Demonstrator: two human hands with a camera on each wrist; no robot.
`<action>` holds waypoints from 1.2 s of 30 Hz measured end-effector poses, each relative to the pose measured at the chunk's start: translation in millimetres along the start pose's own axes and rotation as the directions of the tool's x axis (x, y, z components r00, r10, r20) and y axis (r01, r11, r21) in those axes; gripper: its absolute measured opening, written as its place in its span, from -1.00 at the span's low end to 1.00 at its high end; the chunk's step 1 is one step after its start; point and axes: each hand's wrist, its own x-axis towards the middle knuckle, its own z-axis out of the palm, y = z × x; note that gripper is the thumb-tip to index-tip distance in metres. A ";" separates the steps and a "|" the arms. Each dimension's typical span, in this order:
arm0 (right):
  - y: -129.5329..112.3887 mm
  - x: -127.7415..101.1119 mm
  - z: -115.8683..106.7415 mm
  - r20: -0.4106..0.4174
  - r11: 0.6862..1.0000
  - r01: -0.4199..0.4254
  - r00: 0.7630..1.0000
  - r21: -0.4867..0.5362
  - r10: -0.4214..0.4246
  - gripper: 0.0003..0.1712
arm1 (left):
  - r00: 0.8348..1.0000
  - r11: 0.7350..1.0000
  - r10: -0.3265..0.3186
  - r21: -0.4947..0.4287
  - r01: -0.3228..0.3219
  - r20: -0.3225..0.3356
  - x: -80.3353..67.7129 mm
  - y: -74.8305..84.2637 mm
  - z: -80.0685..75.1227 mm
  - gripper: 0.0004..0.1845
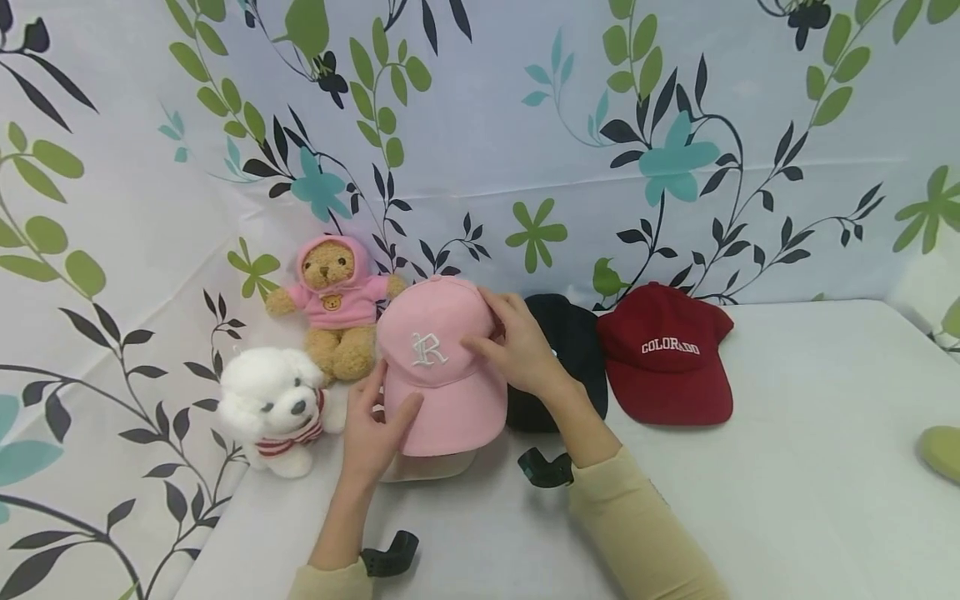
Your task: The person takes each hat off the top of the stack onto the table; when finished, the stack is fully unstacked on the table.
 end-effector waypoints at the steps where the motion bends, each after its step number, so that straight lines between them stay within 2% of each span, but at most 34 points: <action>1: 0.4 0.1 -2.6 0.002 1.000 -0.004 1.000 -0.008 0.004 -0.20 | 1.000 1.000 0.002 -0.007 -0.002 0.005 -0.9 0.4 2.4 -0.21; 8: 1.6 -0.5 -23.6 0.020 0.997 -0.063 0.998 -0.043 0.064 -0.21 | 1.000 1.000 0.003 -0.027 -0.003 0.029 -3.8 2.4 22.6 -0.19; 13: 4.1 -4.1 -42.3 0.028 0.994 -0.103 0.994 -0.043 0.104 -0.22 | 0.999 0.999 0.006 -0.054 -0.004 0.047 -0.7 11.8 37.1 -0.14; 20: 12.5 -6.0 -71.9 0.028 0.994 -0.088 0.996 -0.057 0.090 -0.22 | 0.996 0.995 0.063 -0.077 -0.058 0.067 7.9 22.3 60.9 -0.13; 30: 23.6 -19.6 -122.1 -0.016 0.987 -0.145 0.989 -0.063 0.145 -0.24 | 0.990 0.990 0.073 -0.128 -0.057 0.124 13.7 44.7 109.3 -0.11; 36: 32.2 -33.8 -155.5 -0.027 0.977 -0.211 0.977 -0.043 0.210 -0.21 | 0.973 0.976 0.163 -0.168 -0.136 0.162 15.3 55.1 140.6 -0.10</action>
